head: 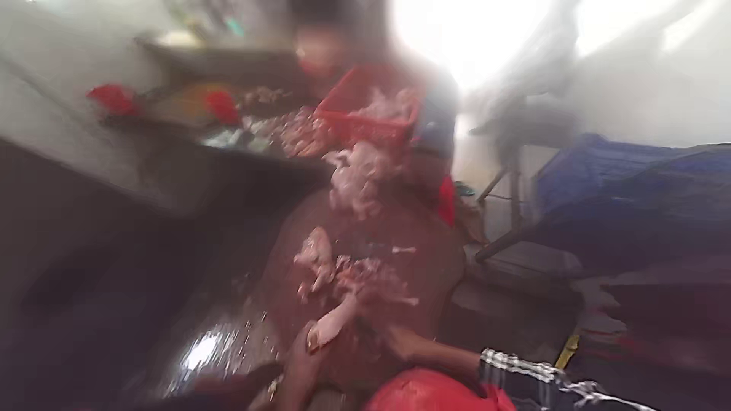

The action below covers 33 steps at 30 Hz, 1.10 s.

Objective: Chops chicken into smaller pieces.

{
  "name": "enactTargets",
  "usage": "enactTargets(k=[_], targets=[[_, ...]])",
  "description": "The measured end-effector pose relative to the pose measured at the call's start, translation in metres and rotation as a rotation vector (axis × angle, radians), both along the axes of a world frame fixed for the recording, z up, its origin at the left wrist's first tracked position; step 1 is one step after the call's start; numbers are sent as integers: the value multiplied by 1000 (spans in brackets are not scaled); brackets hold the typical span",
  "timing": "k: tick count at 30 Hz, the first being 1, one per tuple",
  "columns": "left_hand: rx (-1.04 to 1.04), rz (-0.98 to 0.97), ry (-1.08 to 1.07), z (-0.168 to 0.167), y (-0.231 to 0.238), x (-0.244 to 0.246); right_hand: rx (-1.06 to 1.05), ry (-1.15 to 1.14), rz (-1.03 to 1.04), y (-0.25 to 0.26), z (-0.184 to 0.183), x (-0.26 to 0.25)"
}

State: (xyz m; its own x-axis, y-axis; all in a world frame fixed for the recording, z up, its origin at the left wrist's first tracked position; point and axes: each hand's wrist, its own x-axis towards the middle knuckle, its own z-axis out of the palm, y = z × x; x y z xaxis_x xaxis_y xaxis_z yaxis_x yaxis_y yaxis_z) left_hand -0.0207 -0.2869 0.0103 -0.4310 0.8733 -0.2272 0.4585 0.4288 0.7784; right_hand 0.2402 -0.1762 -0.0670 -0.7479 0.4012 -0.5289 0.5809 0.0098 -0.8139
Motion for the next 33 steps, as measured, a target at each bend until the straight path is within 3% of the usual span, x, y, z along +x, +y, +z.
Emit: enactTargets(k=[3,6,9,11,14,16,18,20,22,26,30,33], targets=[[-109,182,-26,-40,-52,14,79,-79,-151,15,4,12],[-289,206,172,-104,-82,31,191,-28,-61,25,39,2],[-309,186,325,-118,-79,46,227,291,10,24,96,-26],[-264,151,391,-118,-75,48,245,413,41,11,113,-43],[-284,75,392,-115,-57,40,259,227,111,-7,69,-46],[-285,70,362,-112,-52,36,91,-36,202,-7,12,-32],[-270,134,238,-104,-58,33,-17,-137,253,-2,-15,-6],[-233,311,-17,-95,-63,38,-46,-156,270,9,-10,25],[-195,416,-188,-94,-62,49,-10,-180,151,13,-7,45],[-473,230,94,-99,-38,75,140,-174,-53,7,10,37],[-429,192,251,-106,-33,85,162,15,30,1,23,20],[-440,207,183,-100,-40,69,24,-178,115,7,3,30]])
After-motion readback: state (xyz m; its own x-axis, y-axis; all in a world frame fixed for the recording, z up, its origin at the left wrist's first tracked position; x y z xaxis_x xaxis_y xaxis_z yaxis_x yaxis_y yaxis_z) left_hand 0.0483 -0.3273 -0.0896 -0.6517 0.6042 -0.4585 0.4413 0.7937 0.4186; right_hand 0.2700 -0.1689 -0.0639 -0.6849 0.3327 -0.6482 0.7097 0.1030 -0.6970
